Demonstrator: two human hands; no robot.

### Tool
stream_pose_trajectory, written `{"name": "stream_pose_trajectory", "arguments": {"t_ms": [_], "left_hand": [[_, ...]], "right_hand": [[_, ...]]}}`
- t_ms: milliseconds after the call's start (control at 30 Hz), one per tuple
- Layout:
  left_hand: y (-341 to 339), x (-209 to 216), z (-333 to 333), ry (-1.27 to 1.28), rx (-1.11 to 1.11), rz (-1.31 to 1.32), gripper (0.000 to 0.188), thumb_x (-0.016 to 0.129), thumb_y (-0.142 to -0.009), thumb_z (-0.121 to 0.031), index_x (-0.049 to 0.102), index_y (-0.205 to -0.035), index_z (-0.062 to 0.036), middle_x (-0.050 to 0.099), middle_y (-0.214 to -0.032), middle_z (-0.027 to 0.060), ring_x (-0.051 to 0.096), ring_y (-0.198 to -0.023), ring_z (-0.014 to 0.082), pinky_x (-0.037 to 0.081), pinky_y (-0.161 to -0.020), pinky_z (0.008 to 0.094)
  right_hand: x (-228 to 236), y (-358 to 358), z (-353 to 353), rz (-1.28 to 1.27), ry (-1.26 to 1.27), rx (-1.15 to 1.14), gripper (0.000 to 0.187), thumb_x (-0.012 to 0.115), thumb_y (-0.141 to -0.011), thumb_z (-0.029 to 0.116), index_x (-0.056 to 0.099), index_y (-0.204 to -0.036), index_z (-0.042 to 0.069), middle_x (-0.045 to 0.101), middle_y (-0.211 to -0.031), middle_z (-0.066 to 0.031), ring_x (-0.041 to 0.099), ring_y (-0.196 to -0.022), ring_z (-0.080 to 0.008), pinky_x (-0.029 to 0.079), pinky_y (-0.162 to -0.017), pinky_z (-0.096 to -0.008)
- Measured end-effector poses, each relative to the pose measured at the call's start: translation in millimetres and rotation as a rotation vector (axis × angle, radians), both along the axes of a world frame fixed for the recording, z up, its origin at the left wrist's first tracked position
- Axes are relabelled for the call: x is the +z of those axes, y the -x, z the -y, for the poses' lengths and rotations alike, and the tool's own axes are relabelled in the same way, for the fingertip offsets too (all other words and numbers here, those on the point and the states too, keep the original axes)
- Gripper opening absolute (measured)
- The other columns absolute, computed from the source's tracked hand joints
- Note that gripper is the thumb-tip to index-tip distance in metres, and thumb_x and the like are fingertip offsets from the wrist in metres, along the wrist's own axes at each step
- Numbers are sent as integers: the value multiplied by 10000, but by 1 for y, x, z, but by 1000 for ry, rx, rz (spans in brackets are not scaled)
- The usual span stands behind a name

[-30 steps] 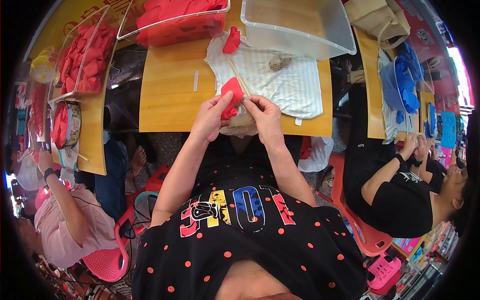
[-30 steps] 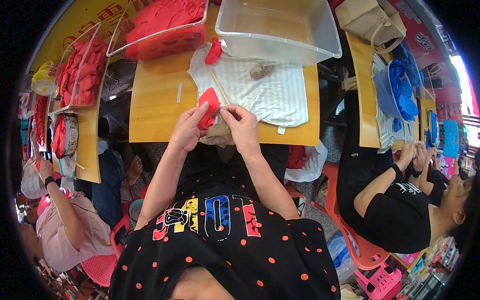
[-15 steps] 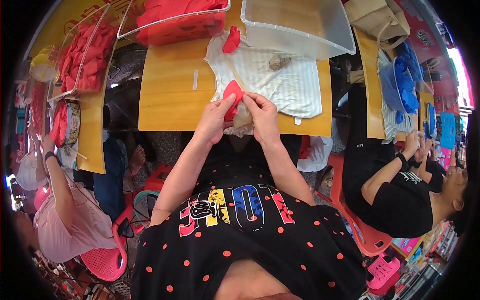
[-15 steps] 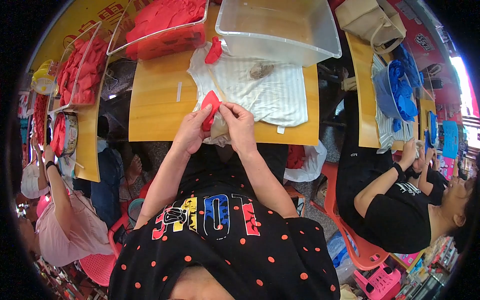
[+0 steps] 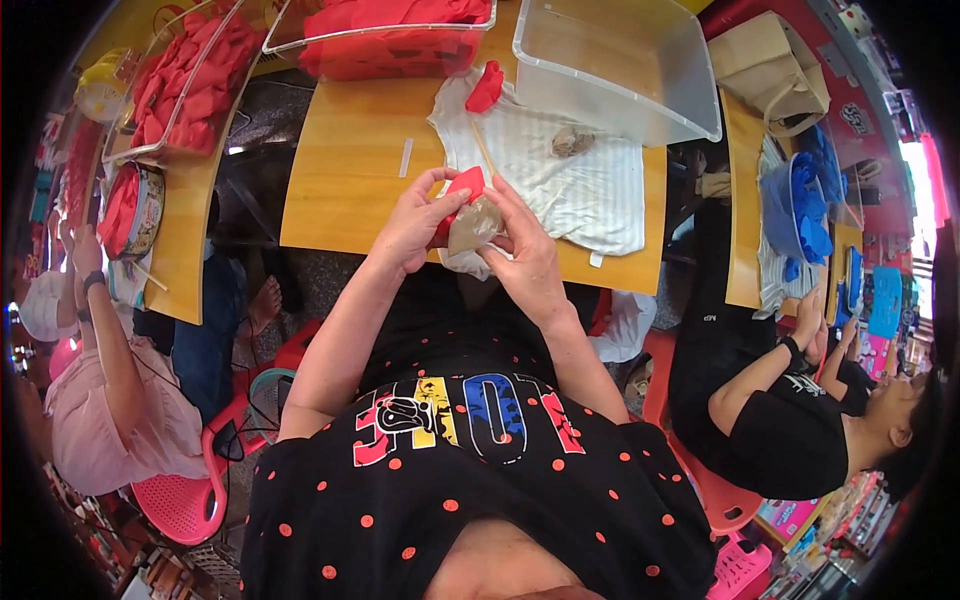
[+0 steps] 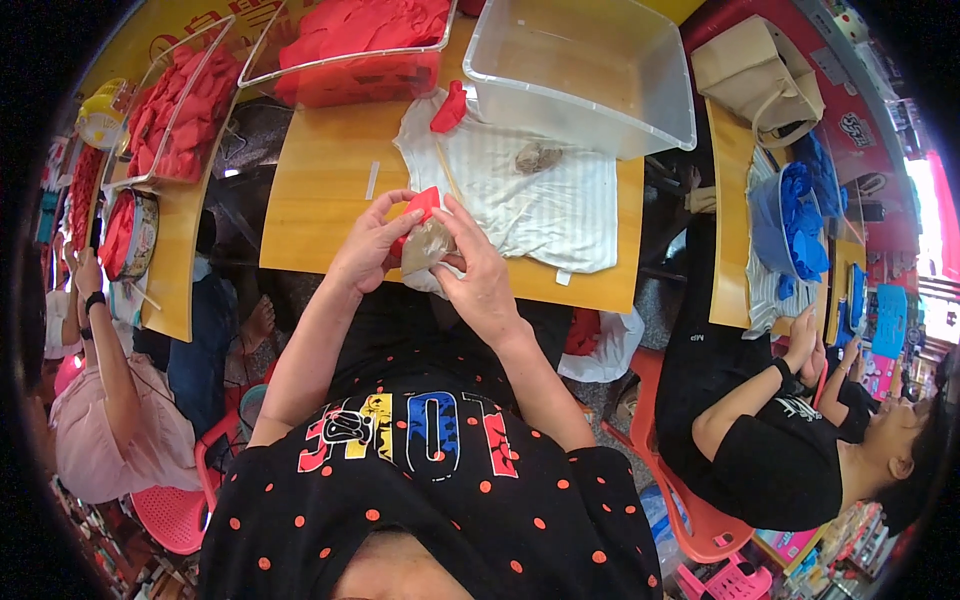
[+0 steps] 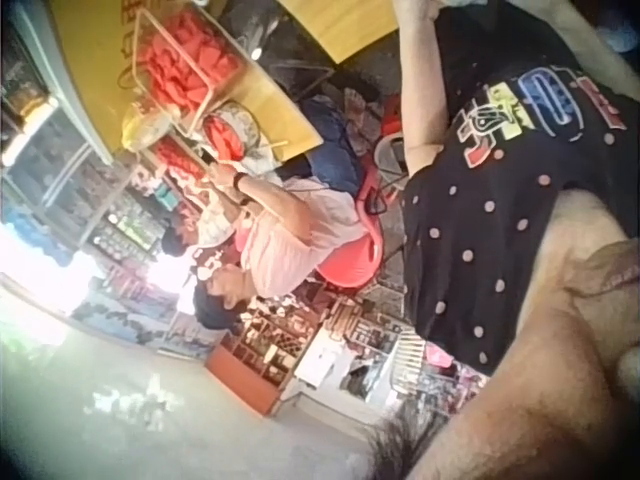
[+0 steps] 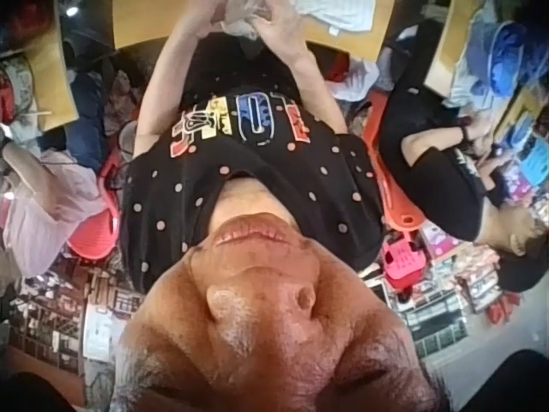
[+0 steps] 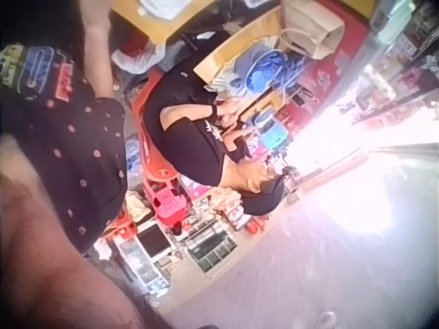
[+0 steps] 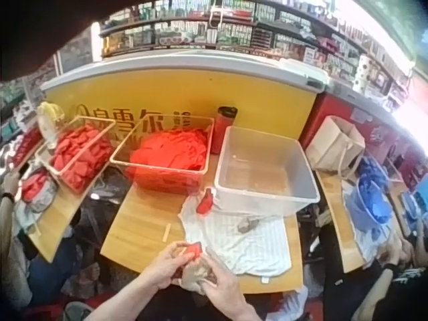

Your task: Assembling small red fabric charms by stuffing them with material and sealing them.

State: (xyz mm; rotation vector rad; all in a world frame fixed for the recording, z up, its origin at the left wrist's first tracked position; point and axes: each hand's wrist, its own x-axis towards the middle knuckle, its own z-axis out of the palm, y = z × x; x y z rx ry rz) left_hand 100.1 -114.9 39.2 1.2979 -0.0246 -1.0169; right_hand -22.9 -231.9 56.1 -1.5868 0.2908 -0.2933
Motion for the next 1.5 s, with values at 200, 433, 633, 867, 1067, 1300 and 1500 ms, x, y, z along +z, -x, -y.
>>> {"name": "stream_pose_trajectory", "arguments": {"t_ms": [200, 433, 633, 867, 1067, 1300, 1500], "left_hand": [[-8, -8, -4, 2, -159, -83, 317, 574, -909, -283, 510, -1152, -88, 637, -910, 87, 641, -722, 128, 540, -552, 262], [-11, 13, -13, 59, -348, -191, 551, 418, -941, -475, 507, -1211, -3, 644, -1003, 122, 661, -872, 208, 556, -673, 310], [-9, 15, -17, 141, -428, 123, 421, 657, -843, -246, 555, -1177, -10, 654, -934, 82, 646, -817, 121, 514, -686, 232], [-10, 4, -11, -61, -292, 567, 260, 671, -837, -221, 672, -944, 16, 638, -768, 37, 572, -662, 92, 474, -669, 229], [-15, -8, -10, 125, -277, 509, 182, 624, -877, -169, 674, -905, 4, 633, -841, 33, 573, -797, 78, 454, -738, 223], [-1, -19, -5, 246, -37, 442, 197, 588, -915, -195, 642, -961, -11, 623, -856, -3, 555, -787, 62, 443, -739, 213], [3, -23, 4, 328, 113, 317, 195, 592, -916, -206, 639, -955, -21, 615, -839, -2, 542, -749, 52, 445, -707, 212]], "right_hand": [[-6, -2, 4, 202, 625, -8, 500, 632, -665, -107, 623, -1128, 80, 600, -1120, -88, 560, -1009, -222, 494, -774, -276], [-33, -5, 13, 97, 320, -105, 201, 628, -797, 36, 635, -998, 34, 610, -938, -67, 576, -864, -187, 480, -758, -292], [-35, -8, 14, -22, -732, -132, 141, 586, -897, 98, 622, -1003, 11, 644, -934, -50, 621, -781, -113, 507, -712, -256], [-24, -16, 5, -37, -423, -204, 234, 698, -796, 43, 615, -1012, 10, 646, -916, -34, 620, -795, -106, 512, -729, -259], [-40, -15, 10, -15, -494, -185, 214, 696, -782, 4, 622, -983, -5, 650, -892, -37, 622, -775, -108, 523, -722, -243], [-27, -13, 10, -51, -361, -109, 186, 672, -810, 7, 631, -990, -15, 656, -852, -44, 620, -762, -113, 506, -717, -246], [-24, -10, 9, 63, -199, -65, 184, 639, -822, -25, 638, -1006, -13, 642, -942, -44, 614, -808, -116, 508, -740, -243]]}}
